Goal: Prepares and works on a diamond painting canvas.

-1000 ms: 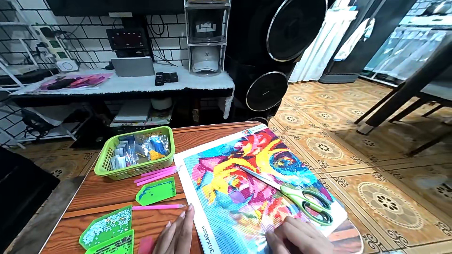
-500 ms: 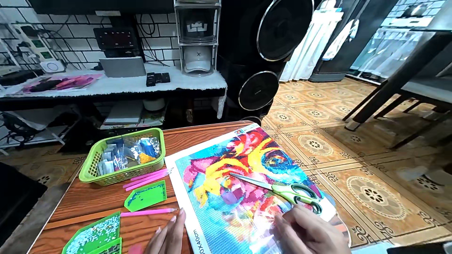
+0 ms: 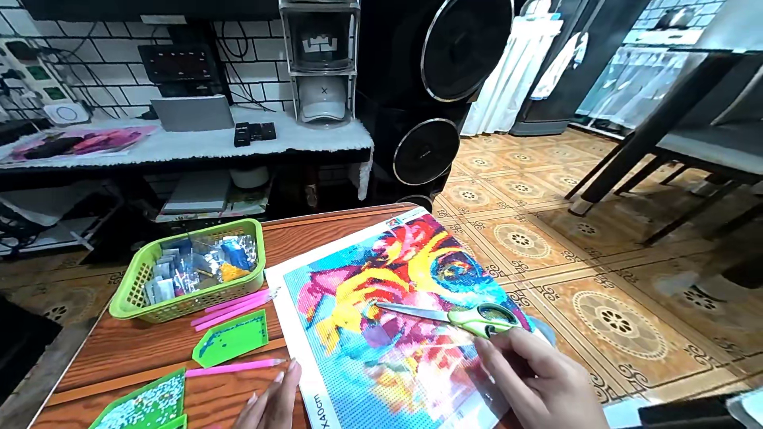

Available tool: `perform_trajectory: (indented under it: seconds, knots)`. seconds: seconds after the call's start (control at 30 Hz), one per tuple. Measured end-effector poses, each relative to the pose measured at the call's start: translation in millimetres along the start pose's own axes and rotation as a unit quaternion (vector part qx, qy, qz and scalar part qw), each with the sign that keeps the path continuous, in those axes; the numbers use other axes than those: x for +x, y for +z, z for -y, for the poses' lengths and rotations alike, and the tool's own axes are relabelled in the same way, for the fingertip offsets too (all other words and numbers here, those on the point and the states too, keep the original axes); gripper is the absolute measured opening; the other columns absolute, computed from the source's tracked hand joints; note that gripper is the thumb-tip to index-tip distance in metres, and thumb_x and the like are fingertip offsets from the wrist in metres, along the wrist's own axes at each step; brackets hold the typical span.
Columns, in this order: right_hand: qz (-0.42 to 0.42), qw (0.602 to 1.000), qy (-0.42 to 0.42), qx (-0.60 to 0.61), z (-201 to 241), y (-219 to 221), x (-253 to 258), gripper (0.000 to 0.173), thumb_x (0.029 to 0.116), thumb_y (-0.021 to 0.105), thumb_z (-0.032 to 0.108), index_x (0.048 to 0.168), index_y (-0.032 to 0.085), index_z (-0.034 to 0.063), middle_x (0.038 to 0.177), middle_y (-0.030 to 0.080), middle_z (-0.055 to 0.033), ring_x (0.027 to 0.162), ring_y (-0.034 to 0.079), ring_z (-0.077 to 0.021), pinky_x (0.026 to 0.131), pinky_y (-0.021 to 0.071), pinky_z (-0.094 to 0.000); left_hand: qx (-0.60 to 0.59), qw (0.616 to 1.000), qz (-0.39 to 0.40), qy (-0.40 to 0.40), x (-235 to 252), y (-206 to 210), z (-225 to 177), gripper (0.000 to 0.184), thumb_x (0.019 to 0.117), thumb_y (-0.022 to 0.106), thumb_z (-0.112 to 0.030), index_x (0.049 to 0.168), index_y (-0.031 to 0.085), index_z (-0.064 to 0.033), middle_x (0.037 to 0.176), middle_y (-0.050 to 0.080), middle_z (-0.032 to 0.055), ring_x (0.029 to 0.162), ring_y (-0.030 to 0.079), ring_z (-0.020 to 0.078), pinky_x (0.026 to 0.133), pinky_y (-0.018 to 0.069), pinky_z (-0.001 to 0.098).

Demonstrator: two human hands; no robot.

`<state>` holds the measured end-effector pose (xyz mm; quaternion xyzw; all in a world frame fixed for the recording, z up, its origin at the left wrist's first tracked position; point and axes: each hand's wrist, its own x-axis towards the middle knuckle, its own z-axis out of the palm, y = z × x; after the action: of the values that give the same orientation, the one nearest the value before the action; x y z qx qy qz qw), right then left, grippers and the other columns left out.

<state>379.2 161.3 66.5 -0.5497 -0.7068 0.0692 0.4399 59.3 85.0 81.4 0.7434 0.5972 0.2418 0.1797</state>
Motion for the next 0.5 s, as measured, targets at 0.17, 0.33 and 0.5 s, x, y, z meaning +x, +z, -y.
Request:
perform_trajectory:
  seconds: [0.17,0.33,0.5]
  knots:
    - [-0.013,1.000,0.011,-0.012,-11,0,8,0.030,0.0984,0.060,0.029,0.080,0.070,0.0084,0.072,0.064,0.0007,0.062,0.058,0.0004,0.054,0.0478,-0.0176,0.000,1.000,-0.001,0.001,0,0,1,0.111,0.0811,0.078,-0.062,0.154,0.034,0.0106,0.151,0.050,0.0281,0.140,0.048,0.0452,0.121,0.0277,0.0597]
    - [-0.026,0.999,0.027,-0.020,-18,2,13,0.031,0.0976,0.059,0.033,0.080,0.070,0.0110,0.072,0.064,0.0034,0.063,0.058,0.0015,0.056,0.0482,-0.0176,-0.001,1.000,-0.004,0.000,-1,2,1,0.112,0.0802,0.079,-0.061,0.154,0.034,0.0103,0.151,0.050,0.0278,0.140,0.048,0.0454,0.121,0.0278,0.0603]
    - [-0.033,0.998,0.044,0.023,-22,3,14,0.026,0.0967,0.061,0.030,0.080,0.069,0.0108,0.071,0.064,0.0056,0.062,0.058,0.0041,0.055,0.0486,-0.0141,-0.006,1.000,-0.003,0.003,-1,2,2,0.112,0.0808,0.078,-0.061,0.153,0.034,0.0119,0.152,0.049,0.0284,0.141,0.046,0.0462,0.121,0.0265,0.0612]
